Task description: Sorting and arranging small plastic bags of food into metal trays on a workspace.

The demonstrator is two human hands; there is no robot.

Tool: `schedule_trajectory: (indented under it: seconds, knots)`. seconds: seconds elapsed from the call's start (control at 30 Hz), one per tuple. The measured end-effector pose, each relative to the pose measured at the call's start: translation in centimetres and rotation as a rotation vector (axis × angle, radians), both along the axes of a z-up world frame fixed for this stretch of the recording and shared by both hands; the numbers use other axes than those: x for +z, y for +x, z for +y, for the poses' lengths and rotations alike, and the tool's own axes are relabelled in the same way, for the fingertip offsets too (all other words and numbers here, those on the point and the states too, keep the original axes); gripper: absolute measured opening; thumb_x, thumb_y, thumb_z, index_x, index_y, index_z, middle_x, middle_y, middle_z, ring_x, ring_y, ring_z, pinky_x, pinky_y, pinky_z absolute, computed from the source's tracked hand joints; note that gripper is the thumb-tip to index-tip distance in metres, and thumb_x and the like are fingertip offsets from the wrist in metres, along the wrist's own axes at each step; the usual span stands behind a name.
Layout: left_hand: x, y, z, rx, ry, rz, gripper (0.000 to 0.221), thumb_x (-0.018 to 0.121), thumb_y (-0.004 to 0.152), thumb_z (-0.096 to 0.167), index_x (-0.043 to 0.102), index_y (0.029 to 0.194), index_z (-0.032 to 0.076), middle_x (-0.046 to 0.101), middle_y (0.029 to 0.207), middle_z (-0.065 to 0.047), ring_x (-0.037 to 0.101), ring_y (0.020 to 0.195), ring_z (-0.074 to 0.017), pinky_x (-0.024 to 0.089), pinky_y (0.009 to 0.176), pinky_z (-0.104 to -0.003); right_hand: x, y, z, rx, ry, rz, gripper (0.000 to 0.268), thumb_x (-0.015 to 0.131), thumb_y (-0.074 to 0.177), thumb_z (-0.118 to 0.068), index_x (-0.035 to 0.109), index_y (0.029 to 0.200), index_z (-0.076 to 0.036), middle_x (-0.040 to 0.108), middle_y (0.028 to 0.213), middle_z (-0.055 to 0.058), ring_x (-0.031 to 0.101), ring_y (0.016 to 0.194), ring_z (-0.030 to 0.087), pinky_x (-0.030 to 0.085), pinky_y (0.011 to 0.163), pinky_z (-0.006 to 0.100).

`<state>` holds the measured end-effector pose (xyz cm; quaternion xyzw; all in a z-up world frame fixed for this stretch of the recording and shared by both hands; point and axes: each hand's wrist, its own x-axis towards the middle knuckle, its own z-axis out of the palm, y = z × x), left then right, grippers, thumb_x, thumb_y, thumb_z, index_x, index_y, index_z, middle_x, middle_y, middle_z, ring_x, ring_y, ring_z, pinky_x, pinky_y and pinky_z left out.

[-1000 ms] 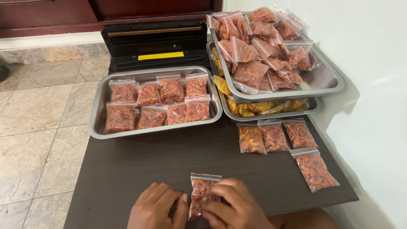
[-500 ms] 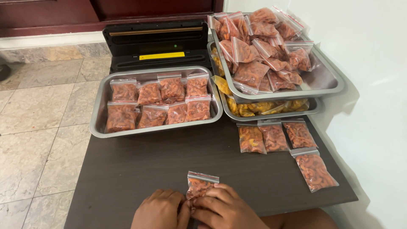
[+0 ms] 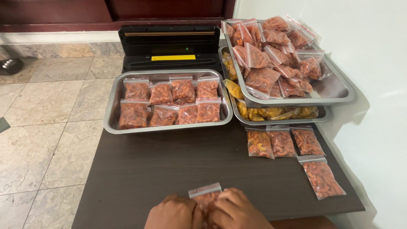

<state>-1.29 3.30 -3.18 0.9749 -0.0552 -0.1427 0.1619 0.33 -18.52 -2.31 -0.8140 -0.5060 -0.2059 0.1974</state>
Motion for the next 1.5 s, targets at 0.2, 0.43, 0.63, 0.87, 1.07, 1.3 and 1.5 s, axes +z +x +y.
schedule_trajectory:
  seconds: [0.2, 0.43, 0.63, 0.87, 1.07, 1.3, 1.5]
  knots:
    - [5.2, 0.2, 0.4, 0.084, 0.018, 0.319, 0.066, 0.035, 0.103, 0.064, 0.061, 0.070, 0.013, 0.067, 0.070, -0.006, 0.063, 0.071, -0.0318, 0.046, 0.071, -0.045, 2.3, -1.1, -0.8, 0.152, 0.125, 0.427, 0.044, 0.035, 0.116, -0.032, 0.061, 0.088, -0.011, 0.042, 0.079, 0.003, 0.050, 0.077, 0.020, 0.045, 0.104, 0.043]
    - [5.5, -0.1, 0.3, 0.102, -0.440, 0.344, 0.056, 0.047, 0.098, 0.064, 0.069, 0.069, 0.021, 0.057, 0.060, 0.007, 0.057, 0.063, -0.0065, 0.044, 0.063, -0.027, 5.6, -1.6, 2.0, -0.225, 0.557, -0.115, 0.030, 0.063, 0.095, -0.030, 0.061, 0.068, -0.016, 0.065, 0.068, -0.005, 0.069, 0.075, 0.014, 0.058, 0.081, 0.034]
    - [3.1, 1.0, -0.6, 0.361, -1.129, 0.296, 0.027, 0.078, 0.087, 0.020, 0.091, 0.106, 0.004, 0.083, 0.083, -0.001, 0.070, 0.073, -0.0064, 0.053, 0.061, -0.021, 1.0, -2.0, 1.0, -0.249, 0.459, 0.061, 0.014, 0.075, 0.092, -0.029, 0.079, 0.103, -0.021, 0.070, 0.114, -0.002, 0.069, 0.110, 0.017, 0.053, 0.098, 0.034]
    - [11.8, 4.9, 1.8, 0.676, -0.602, -0.056, 0.022, 0.072, 0.087, 0.021, 0.090, 0.094, 0.012, 0.090, 0.086, -0.002, 0.075, 0.082, -0.0086, 0.057, 0.080, -0.026, 1.7, -0.6, 1.1, -0.203, 0.379, 0.050, 0.025, 0.051, 0.108, -0.024, 0.073, 0.117, -0.017, 0.069, 0.124, 0.007, 0.066, 0.117, 0.029, 0.052, 0.098, 0.038]
    - [15.6, 13.1, 6.3, 0.507, -0.215, -0.082, 0.029, 0.062, 0.098, 0.024, 0.070, 0.080, 0.002, 0.076, 0.081, -0.015, 0.064, 0.065, -0.0243, 0.046, 0.062, -0.039, -1.5, 0.9, -0.8, -0.025, 0.107, 0.464, 0.034, 0.051, 0.112, -0.029, 0.060, 0.141, -0.013, 0.052, 0.146, 0.015, 0.045, 0.134, 0.042, 0.038, 0.097, 0.057]
    - [15.9, 20.9, 8.6, 0.463, -0.196, 0.016, 0.040, 0.066, 0.096, 0.034, 0.069, 0.078, -0.002, 0.074, 0.077, -0.017, 0.068, 0.073, -0.0282, 0.047, 0.076, -0.039, 0.0, 0.9, -1.3, 0.019, 0.143, 0.626, 0.036, 0.048, 0.113, -0.030, 0.057, 0.143, -0.015, 0.049, 0.151, 0.012, 0.041, 0.137, 0.040, 0.032, 0.105, 0.055]
    - [16.0, 20.9, 6.2, 0.483, -0.179, 0.165, 0.033, 0.066, 0.096, 0.026, 0.075, 0.088, -0.004, 0.076, 0.077, -0.021, 0.065, 0.064, -0.0297, 0.049, 0.070, -0.040, 0.6, 0.8, -1.3, 0.014, 0.116, 0.654, 0.032, 0.049, 0.112, -0.029, 0.057, 0.140, -0.016, 0.050, 0.149, 0.013, 0.041, 0.136, 0.040, 0.033, 0.105, 0.054]
